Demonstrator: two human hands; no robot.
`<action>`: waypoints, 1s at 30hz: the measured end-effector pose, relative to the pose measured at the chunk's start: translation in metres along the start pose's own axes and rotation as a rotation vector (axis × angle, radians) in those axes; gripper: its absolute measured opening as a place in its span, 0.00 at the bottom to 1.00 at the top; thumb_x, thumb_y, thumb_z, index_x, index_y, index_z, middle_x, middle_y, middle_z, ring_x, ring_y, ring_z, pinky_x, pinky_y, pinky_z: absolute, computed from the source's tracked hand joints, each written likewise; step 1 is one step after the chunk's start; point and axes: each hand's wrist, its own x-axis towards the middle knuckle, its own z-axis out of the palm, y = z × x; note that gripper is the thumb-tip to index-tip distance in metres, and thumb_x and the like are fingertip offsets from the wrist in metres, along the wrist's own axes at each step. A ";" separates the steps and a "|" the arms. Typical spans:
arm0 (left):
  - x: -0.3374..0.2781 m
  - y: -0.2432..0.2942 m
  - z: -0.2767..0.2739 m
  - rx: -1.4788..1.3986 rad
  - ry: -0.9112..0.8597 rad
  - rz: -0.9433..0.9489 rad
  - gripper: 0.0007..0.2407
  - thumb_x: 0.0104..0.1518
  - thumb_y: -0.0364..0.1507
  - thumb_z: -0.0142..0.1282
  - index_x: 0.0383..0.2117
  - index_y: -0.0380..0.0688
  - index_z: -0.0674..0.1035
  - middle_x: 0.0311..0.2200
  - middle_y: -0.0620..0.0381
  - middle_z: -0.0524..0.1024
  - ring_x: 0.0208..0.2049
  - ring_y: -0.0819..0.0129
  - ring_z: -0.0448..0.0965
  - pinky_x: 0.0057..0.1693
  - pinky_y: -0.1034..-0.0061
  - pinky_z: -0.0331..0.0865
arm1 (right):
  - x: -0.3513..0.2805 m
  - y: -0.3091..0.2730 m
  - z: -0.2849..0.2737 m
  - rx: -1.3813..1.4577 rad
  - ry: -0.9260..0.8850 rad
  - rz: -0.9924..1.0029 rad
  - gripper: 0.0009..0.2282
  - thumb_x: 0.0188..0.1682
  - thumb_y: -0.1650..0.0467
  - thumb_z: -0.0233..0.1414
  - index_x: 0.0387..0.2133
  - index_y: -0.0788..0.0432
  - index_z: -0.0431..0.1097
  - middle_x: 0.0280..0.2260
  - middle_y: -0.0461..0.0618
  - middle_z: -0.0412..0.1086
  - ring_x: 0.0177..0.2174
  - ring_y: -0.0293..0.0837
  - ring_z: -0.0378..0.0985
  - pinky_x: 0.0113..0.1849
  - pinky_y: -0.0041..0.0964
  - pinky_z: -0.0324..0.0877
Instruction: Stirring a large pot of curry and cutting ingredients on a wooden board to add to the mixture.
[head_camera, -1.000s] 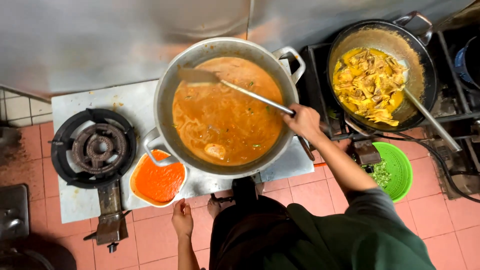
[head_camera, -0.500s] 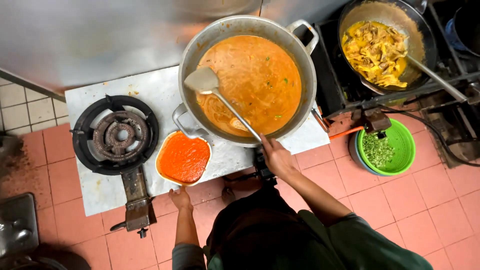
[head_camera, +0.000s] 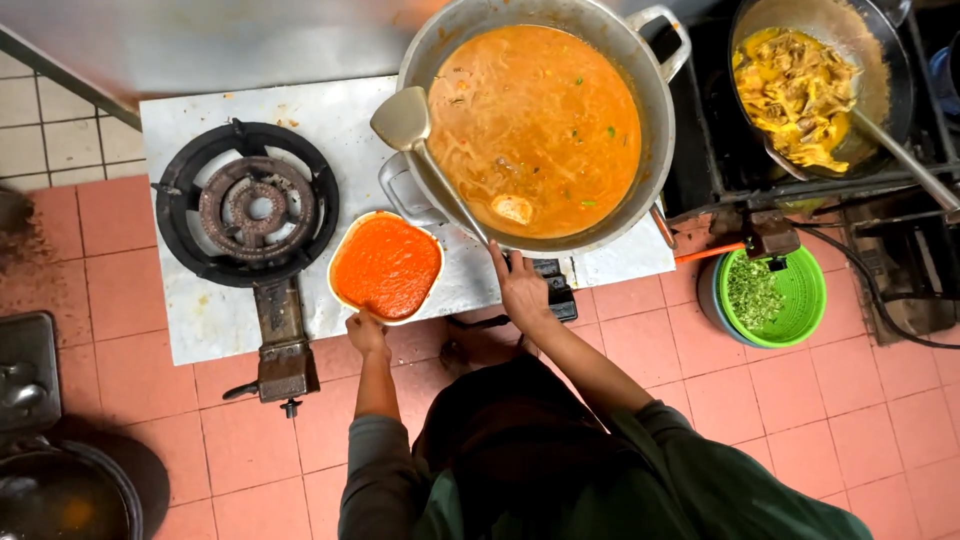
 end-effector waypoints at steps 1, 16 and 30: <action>0.005 0.000 0.003 0.029 0.034 0.025 0.19 0.61 0.39 0.60 0.47 0.35 0.71 0.45 0.36 0.71 0.43 0.45 0.76 0.41 0.55 0.81 | 0.000 0.001 0.002 0.016 -0.013 0.009 0.32 0.52 0.73 0.49 0.71 0.49 0.46 0.43 0.56 0.60 0.40 0.57 0.71 0.34 0.47 0.76; 0.050 0.084 0.012 0.835 -0.004 0.822 0.15 0.58 0.26 0.58 0.51 0.36 0.76 0.46 0.37 0.73 0.49 0.35 0.74 0.57 0.48 0.70 | -0.024 -0.067 0.113 0.594 -0.291 0.175 0.21 0.45 0.59 0.57 0.52 0.49 0.71 0.41 0.49 0.70 0.39 0.60 0.80 0.38 0.53 0.77; 0.127 0.125 0.014 1.432 -0.476 0.594 0.14 0.68 0.40 0.41 0.53 0.55 0.74 0.47 0.43 0.75 0.49 0.36 0.79 0.58 0.54 0.71 | 0.016 -0.082 0.209 1.256 -0.400 0.821 0.14 0.45 0.68 0.60 0.39 0.63 0.67 0.31 0.57 0.73 0.25 0.45 0.81 0.25 0.31 0.76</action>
